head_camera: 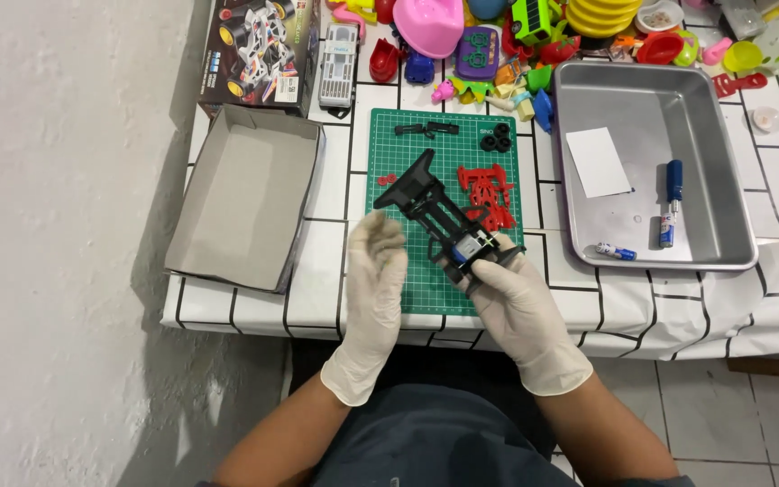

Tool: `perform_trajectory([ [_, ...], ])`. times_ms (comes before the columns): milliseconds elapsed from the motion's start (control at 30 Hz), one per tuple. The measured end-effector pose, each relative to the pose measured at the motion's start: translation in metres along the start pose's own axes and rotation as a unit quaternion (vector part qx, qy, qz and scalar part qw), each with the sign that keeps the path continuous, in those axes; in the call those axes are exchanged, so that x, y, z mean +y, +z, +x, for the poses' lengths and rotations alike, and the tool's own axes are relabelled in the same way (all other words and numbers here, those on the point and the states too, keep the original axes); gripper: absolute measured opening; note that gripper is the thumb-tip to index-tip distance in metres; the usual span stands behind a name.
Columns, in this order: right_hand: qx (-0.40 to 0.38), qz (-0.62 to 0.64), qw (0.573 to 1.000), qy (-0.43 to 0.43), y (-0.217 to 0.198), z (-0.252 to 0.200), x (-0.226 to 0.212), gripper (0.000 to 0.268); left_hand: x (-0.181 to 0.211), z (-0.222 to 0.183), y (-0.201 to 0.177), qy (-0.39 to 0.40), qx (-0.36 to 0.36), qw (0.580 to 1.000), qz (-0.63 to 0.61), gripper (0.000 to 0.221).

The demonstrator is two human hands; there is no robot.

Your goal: Assembling a plastic toy car chassis by fitting various components like gears and frames together.

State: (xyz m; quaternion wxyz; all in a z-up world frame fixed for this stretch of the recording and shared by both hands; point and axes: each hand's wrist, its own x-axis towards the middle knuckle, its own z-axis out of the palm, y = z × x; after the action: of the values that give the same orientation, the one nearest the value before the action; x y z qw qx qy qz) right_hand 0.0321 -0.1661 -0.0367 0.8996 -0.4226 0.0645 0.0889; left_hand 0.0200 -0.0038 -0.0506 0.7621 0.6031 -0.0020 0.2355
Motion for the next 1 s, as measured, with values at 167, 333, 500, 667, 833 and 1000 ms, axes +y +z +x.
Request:
perform_trajectory([
  [167,-0.024,0.043,0.995,0.083,0.023,-0.003,0.010,0.041,-0.004,0.008,0.011,-0.149,-0.167,0.974,-0.044,0.057],
  [333,-0.014,-0.041,0.997,0.070,0.032,-0.002,0.011,0.041,0.023,0.024,0.033,-0.178,-0.099,0.973,-0.112,0.039],
  [500,-0.007,-0.324,0.946,-0.026,0.017,0.019,-0.033,0.059,0.003,0.053,0.032,-0.181,-0.052,0.972,-0.138,0.031],
  [667,0.059,-0.646,0.726,-0.228,-0.028,0.106,-0.056,0.034,-0.026,0.082,0.025,-0.155,-0.166,0.964,-0.136,0.040],
  [833,0.096,-0.690,0.684,-0.216,-0.065,0.183,-0.041,0.028,-0.018,0.099,0.033,-0.138,-0.198,0.963,-0.121,0.039],
  [1000,0.121,-0.737,0.637,-0.189,-0.089,0.219,-0.023,0.024,-0.009,0.101,0.030,-0.192,-0.163,0.953,-0.167,0.043],
])
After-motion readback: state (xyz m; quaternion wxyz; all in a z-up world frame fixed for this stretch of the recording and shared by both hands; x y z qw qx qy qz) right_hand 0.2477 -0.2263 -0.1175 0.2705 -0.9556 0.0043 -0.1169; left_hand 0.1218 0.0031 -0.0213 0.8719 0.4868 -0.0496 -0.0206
